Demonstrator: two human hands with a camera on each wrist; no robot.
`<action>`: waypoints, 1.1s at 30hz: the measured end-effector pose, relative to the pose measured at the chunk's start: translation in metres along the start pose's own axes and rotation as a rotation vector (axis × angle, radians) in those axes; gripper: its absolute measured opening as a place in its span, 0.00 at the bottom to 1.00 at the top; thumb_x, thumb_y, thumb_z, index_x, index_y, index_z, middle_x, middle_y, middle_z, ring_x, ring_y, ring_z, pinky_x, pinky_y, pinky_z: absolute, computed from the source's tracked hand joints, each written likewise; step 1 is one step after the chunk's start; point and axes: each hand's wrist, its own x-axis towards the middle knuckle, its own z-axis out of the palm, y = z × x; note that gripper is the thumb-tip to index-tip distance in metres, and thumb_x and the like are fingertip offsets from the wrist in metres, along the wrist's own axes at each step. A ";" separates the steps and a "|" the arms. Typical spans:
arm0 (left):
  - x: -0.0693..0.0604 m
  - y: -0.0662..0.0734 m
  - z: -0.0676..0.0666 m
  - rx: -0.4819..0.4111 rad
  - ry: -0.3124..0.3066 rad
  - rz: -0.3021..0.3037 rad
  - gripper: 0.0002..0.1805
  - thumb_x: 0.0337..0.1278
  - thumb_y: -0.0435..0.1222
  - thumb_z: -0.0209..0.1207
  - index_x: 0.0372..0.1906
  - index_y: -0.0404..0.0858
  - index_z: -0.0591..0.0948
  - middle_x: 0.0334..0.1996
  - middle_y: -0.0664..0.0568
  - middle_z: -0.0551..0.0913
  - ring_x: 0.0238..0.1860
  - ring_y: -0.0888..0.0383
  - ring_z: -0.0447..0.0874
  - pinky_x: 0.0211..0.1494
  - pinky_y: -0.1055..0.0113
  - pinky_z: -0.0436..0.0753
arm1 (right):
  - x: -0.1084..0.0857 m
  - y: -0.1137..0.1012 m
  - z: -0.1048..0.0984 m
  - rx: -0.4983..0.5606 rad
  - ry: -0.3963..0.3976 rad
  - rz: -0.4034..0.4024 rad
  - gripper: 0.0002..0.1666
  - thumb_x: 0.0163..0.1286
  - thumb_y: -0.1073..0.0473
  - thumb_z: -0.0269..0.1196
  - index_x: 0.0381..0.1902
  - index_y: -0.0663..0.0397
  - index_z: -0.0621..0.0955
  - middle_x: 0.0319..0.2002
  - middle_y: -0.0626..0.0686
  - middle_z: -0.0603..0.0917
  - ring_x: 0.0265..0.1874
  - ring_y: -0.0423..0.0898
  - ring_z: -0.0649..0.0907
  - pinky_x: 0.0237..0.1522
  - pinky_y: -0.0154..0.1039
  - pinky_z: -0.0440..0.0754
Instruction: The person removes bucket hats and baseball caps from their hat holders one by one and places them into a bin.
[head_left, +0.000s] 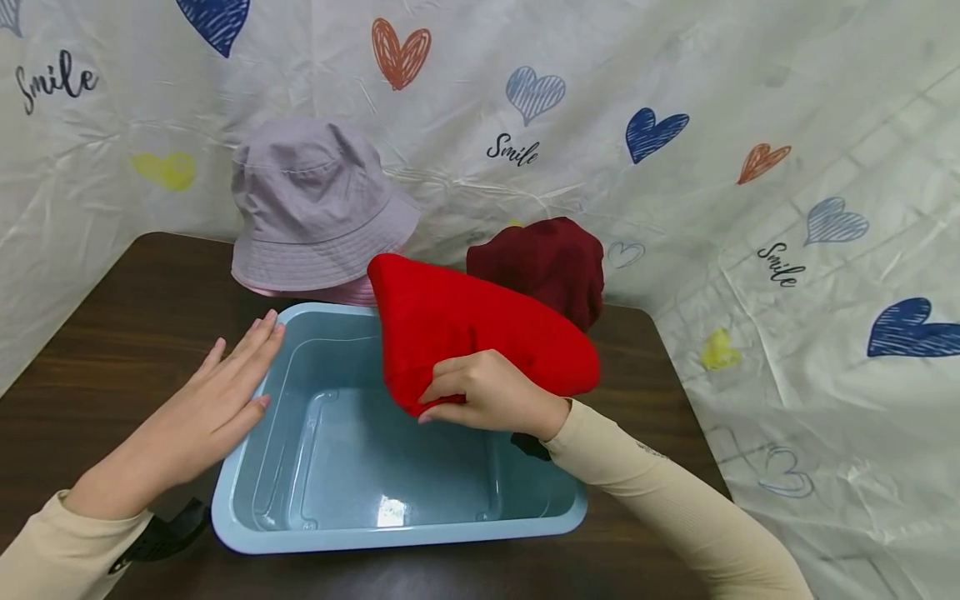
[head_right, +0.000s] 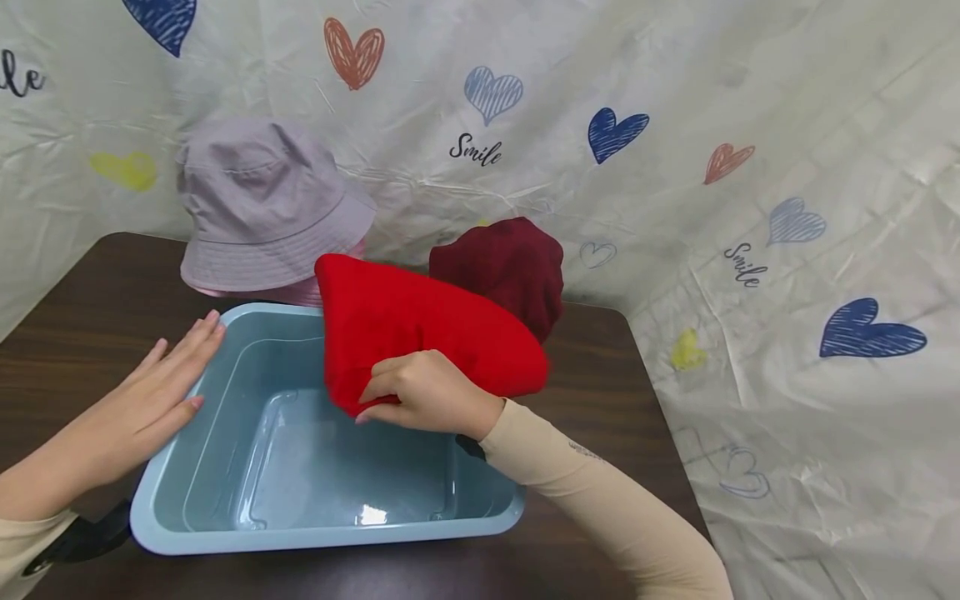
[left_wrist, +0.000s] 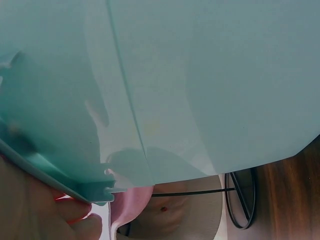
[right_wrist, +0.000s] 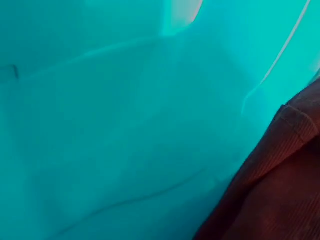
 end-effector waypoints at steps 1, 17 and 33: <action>0.000 0.000 0.000 -0.002 0.000 0.000 0.39 0.65 0.35 0.49 0.74 0.35 0.44 0.75 0.45 0.39 0.74 0.52 0.34 0.70 0.49 0.31 | 0.001 0.000 0.001 0.005 -0.001 0.001 0.12 0.54 0.55 0.73 0.34 0.55 0.87 0.28 0.47 0.84 0.27 0.37 0.80 0.35 0.21 0.75; 0.000 0.000 0.000 -0.007 0.001 0.005 0.39 0.65 0.35 0.49 0.74 0.35 0.44 0.75 0.45 0.39 0.74 0.53 0.33 0.71 0.50 0.31 | -0.020 -0.009 -0.022 -0.255 0.045 0.144 0.12 0.51 0.50 0.73 0.32 0.46 0.87 0.26 0.42 0.83 0.24 0.36 0.78 0.26 0.27 0.73; 0.000 0.000 -0.001 -0.018 0.000 0.005 0.39 0.65 0.35 0.49 0.74 0.35 0.44 0.75 0.47 0.38 0.74 0.52 0.34 0.71 0.49 0.31 | -0.015 -0.006 -0.004 0.080 -0.036 0.114 0.05 0.55 0.59 0.72 0.28 0.52 0.85 0.24 0.44 0.80 0.24 0.34 0.76 0.31 0.23 0.74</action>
